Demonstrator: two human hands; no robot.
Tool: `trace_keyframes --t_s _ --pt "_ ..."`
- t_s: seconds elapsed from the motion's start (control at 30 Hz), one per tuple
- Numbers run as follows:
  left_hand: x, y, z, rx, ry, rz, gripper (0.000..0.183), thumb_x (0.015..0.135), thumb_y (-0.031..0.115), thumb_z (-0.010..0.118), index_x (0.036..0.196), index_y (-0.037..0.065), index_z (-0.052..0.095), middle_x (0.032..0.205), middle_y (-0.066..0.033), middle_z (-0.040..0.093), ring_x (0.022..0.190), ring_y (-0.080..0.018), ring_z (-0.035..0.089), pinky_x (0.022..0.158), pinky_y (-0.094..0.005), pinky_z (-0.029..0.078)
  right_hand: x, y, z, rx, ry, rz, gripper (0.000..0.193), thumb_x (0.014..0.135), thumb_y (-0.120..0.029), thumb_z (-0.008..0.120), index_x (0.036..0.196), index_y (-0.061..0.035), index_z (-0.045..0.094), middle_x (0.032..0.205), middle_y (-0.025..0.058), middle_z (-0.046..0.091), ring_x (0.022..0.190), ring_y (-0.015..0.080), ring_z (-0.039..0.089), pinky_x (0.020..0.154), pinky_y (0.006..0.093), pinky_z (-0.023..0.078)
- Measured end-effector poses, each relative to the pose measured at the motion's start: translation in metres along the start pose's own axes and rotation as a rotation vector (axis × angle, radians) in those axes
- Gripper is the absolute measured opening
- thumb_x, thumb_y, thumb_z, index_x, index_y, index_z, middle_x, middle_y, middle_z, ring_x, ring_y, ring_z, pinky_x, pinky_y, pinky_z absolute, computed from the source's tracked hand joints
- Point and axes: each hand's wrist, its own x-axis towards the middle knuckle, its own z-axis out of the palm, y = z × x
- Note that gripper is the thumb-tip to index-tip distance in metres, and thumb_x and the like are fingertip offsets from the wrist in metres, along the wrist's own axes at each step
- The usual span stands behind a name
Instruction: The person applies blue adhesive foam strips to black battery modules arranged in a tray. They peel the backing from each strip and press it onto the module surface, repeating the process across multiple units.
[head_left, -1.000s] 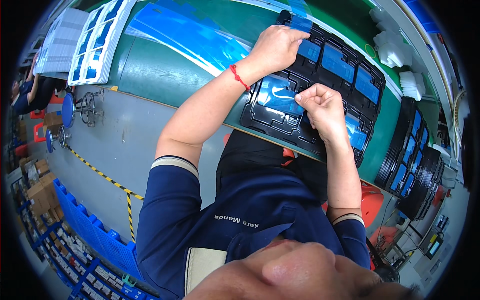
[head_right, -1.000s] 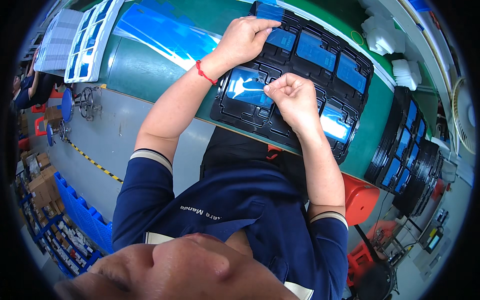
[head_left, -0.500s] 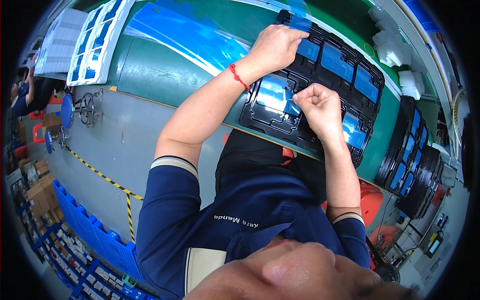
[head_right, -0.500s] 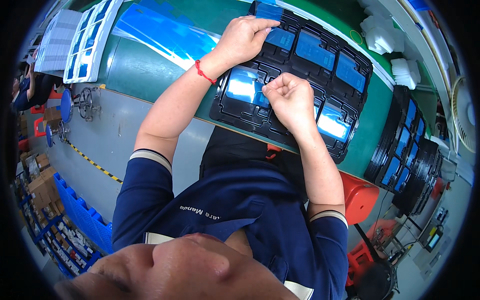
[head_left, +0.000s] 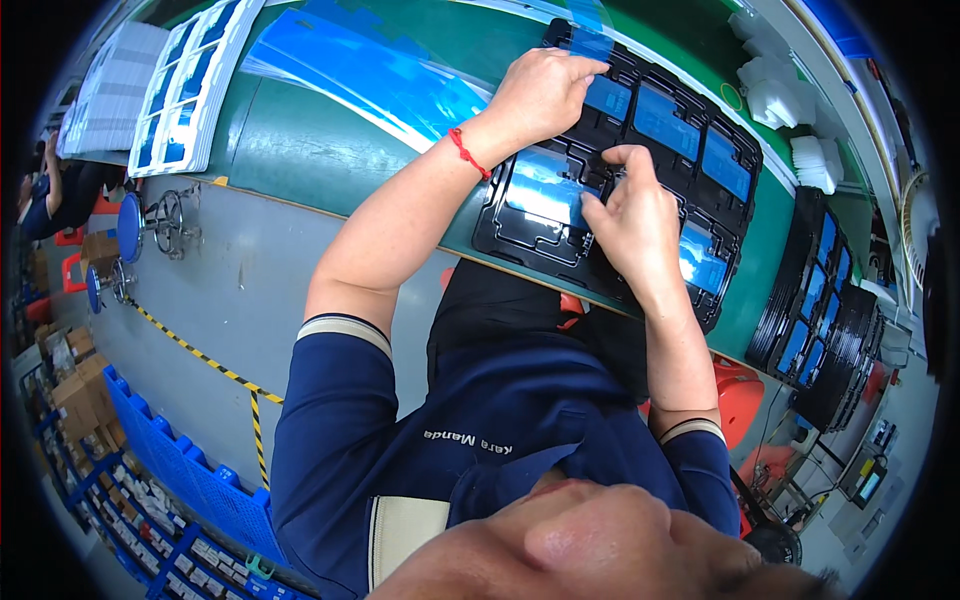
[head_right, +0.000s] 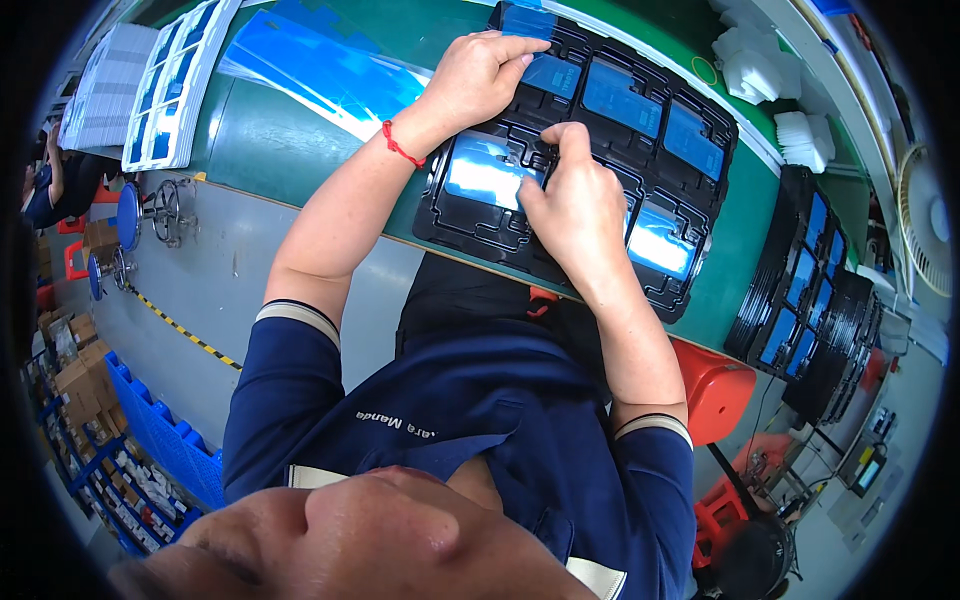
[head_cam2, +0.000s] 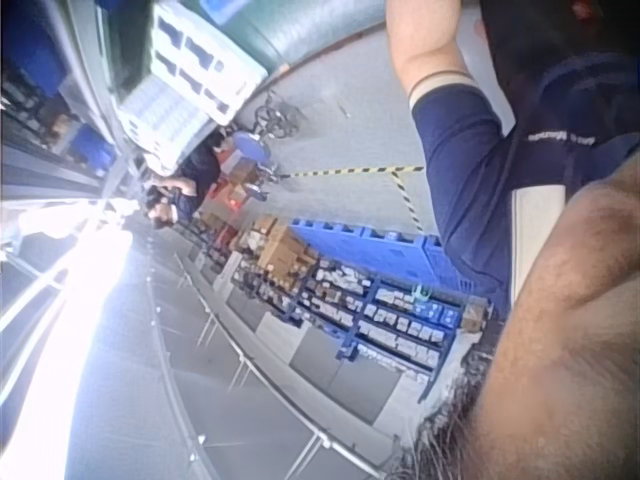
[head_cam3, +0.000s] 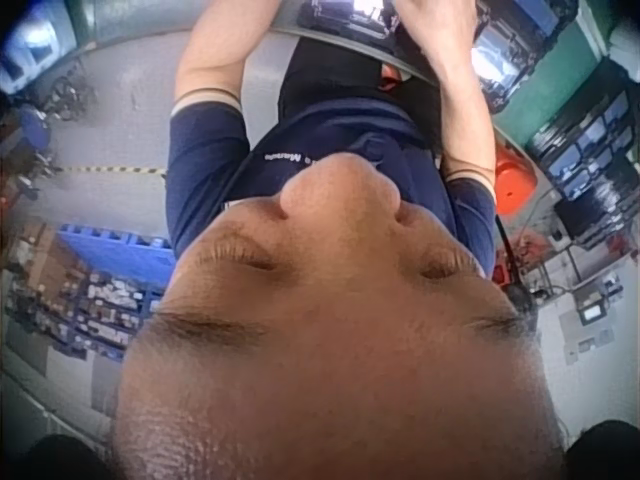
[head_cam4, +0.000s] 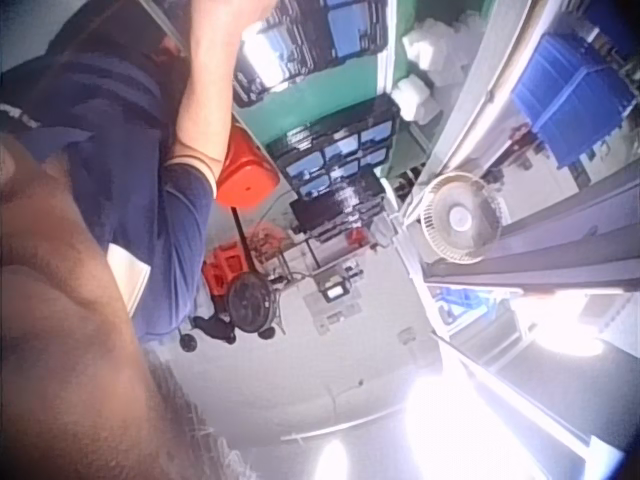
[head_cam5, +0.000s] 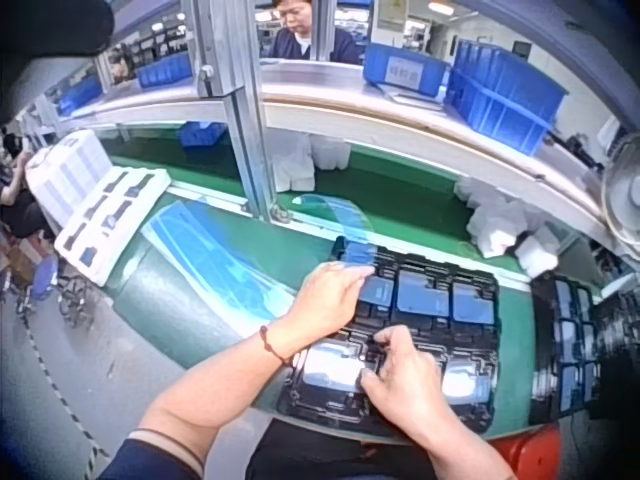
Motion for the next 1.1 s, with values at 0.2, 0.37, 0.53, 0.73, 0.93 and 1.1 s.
trace_keyframes --t_s 0.2,0.37,0.53,0.73,0.93,1.1 --pt "0.001 0.002 -0.002 -0.001 0.014 0.015 0.019 0.086 0.010 0.057 0.100 0.006 0.070 0.084 -0.0161 0.068 0.082 -0.0335 0.063 0.077 -0.0414 0.050 -0.008 0.051 -0.046 0.052 0.266 0.158 0.021 0.078 -0.010 0.071 0.096 -0.0029 0.062 0.058 0.0056 0.060 0.049 0.0128 0.056 0.052 0.0275 0.046" --pt "0.001 0.001 -0.002 -0.020 -0.004 0.008 0.020 0.086 0.009 0.057 0.102 0.006 0.069 0.083 -0.0173 0.067 0.079 -0.0334 0.063 0.074 -0.0405 0.050 -0.016 0.068 -0.056 0.047 0.276 0.195 0.015 0.080 -0.010 0.070 0.090 -0.0002 0.065 0.062 0.0048 0.062 0.053 0.0087 0.055 0.053 0.0244 0.046" --pt "0.002 0.002 -0.003 -0.026 0.016 0.032 0.022 0.086 0.010 0.058 0.105 0.008 0.069 0.075 -0.0165 0.064 0.073 -0.0321 0.061 0.069 -0.0390 0.049 -0.017 0.073 -0.051 -0.098 0.300 0.183 0.023 0.078 -0.016 0.071 0.094 -0.0007 0.065 0.082 0.0115 0.066 0.070 0.0218 0.063 0.066 0.0337 0.050" --pt "0.001 0.003 -0.001 0.048 -0.001 0.025 0.022 0.086 0.009 0.057 0.104 0.007 0.069 0.077 -0.0161 0.065 0.077 -0.0325 0.062 0.074 -0.0397 0.049 -0.022 0.121 -0.068 -0.391 0.424 0.316 0.045 0.078 -0.030 0.071 0.109 0.0011 0.065 0.099 0.0206 0.064 0.092 0.0349 0.063 0.081 0.0423 0.049" --pt "0.001 0.001 -0.001 0.019 -0.032 -0.022 0.021 0.086 0.009 0.057 0.104 0.007 0.069 0.085 -0.0168 0.067 0.081 -0.0339 0.063 0.076 -0.0397 0.049 -0.015 0.150 -0.080 -0.172 0.300 0.542 0.053 0.078 -0.040 0.071 0.107 0.0042 0.066 0.088 0.0198 0.069 0.084 0.0315 0.067 0.077 0.0379 0.051" --pt "0.003 0.004 -0.004 0.026 -0.046 -0.011 0.021 0.086 0.009 0.057 0.102 0.007 0.069 0.085 -0.0168 0.067 0.081 -0.0344 0.063 0.076 -0.0401 0.049 -0.019 0.158 -0.079 -0.062 0.355 0.532 0.053 0.076 -0.041 0.073 0.104 0.0044 0.067 0.087 0.0197 0.069 0.084 0.0293 0.068 0.077 0.0361 0.052"
